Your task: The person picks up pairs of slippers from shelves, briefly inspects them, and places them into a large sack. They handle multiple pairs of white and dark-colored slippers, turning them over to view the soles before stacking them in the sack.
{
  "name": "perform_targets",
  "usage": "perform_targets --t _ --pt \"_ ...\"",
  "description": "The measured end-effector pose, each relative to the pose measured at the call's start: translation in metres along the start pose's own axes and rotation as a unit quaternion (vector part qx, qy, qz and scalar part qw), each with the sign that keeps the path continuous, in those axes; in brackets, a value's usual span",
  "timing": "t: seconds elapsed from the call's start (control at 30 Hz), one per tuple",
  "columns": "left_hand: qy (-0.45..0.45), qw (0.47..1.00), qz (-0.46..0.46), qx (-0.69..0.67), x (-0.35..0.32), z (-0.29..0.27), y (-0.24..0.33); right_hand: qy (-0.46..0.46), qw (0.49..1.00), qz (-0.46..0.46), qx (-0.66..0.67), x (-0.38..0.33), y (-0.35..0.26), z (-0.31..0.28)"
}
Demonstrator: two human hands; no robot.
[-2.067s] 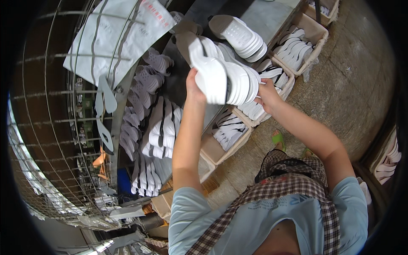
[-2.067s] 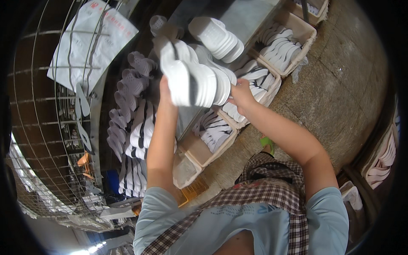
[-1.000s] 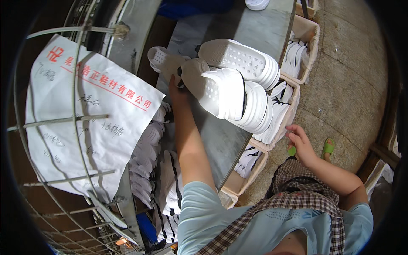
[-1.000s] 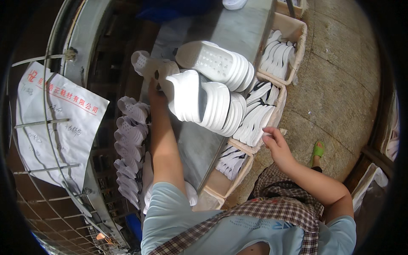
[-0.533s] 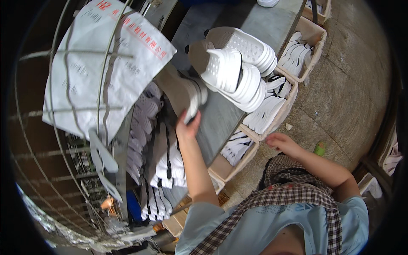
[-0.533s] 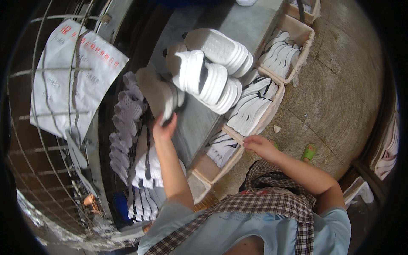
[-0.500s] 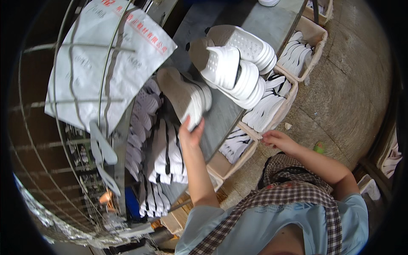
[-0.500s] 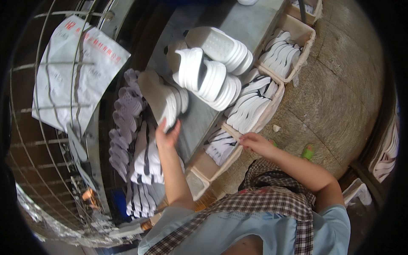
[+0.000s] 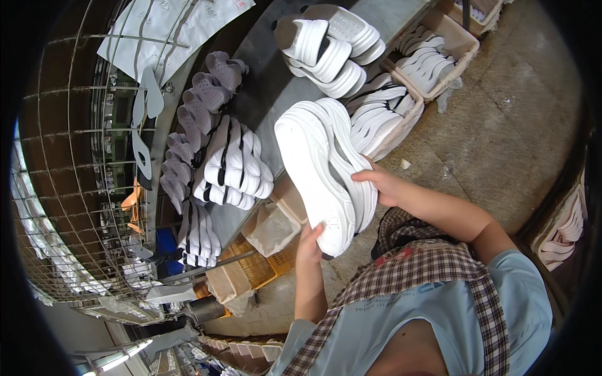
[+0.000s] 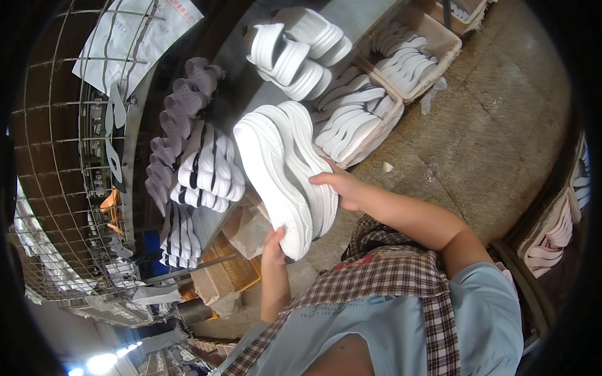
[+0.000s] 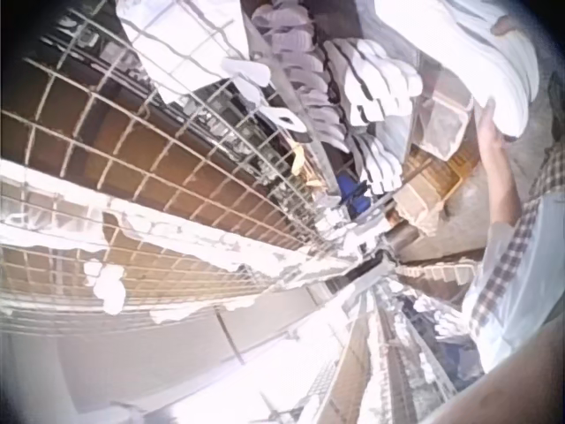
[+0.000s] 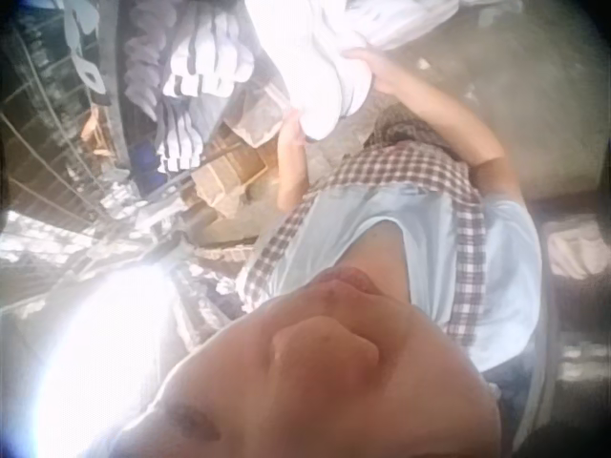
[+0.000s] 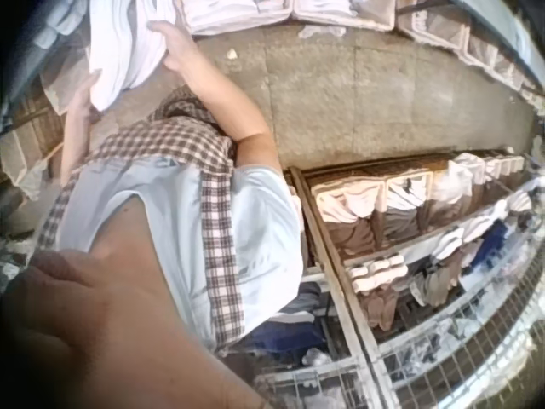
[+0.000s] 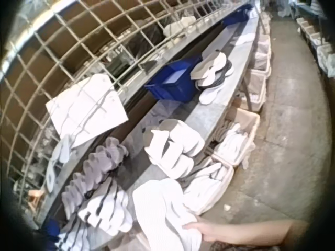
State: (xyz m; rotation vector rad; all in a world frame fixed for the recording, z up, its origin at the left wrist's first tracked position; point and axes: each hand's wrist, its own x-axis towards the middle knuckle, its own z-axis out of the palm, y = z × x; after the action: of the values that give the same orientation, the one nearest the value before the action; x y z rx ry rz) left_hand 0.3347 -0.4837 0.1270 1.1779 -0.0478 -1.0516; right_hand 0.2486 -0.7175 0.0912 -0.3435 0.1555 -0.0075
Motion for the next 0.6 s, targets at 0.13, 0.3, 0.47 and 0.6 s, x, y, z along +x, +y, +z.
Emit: perform_targets --t 0.13,0.3,0.47,0.6 --pt "-0.035 0.985 0.125 0.11 0.042 0.038 -0.008 0.105 0.991 -0.034 -0.08 -0.057 -0.003 0.008" --pt "-0.12 0.979 0.108 0.122 0.089 0.093 -0.021 0.163 0.968 -0.138 -0.13 -0.116 -0.019 0.008" --pt "-0.224 0.974 0.026 0.001 0.114 0.142 -0.036 0.207 0.92 -0.212 -0.257 -0.153 -0.033 0.007" --pt "-0.193 0.98 0.026 0.029 0.113 0.18 -0.044 0.213 0.88 -0.259 -0.337 -0.179 -0.046 0.008"
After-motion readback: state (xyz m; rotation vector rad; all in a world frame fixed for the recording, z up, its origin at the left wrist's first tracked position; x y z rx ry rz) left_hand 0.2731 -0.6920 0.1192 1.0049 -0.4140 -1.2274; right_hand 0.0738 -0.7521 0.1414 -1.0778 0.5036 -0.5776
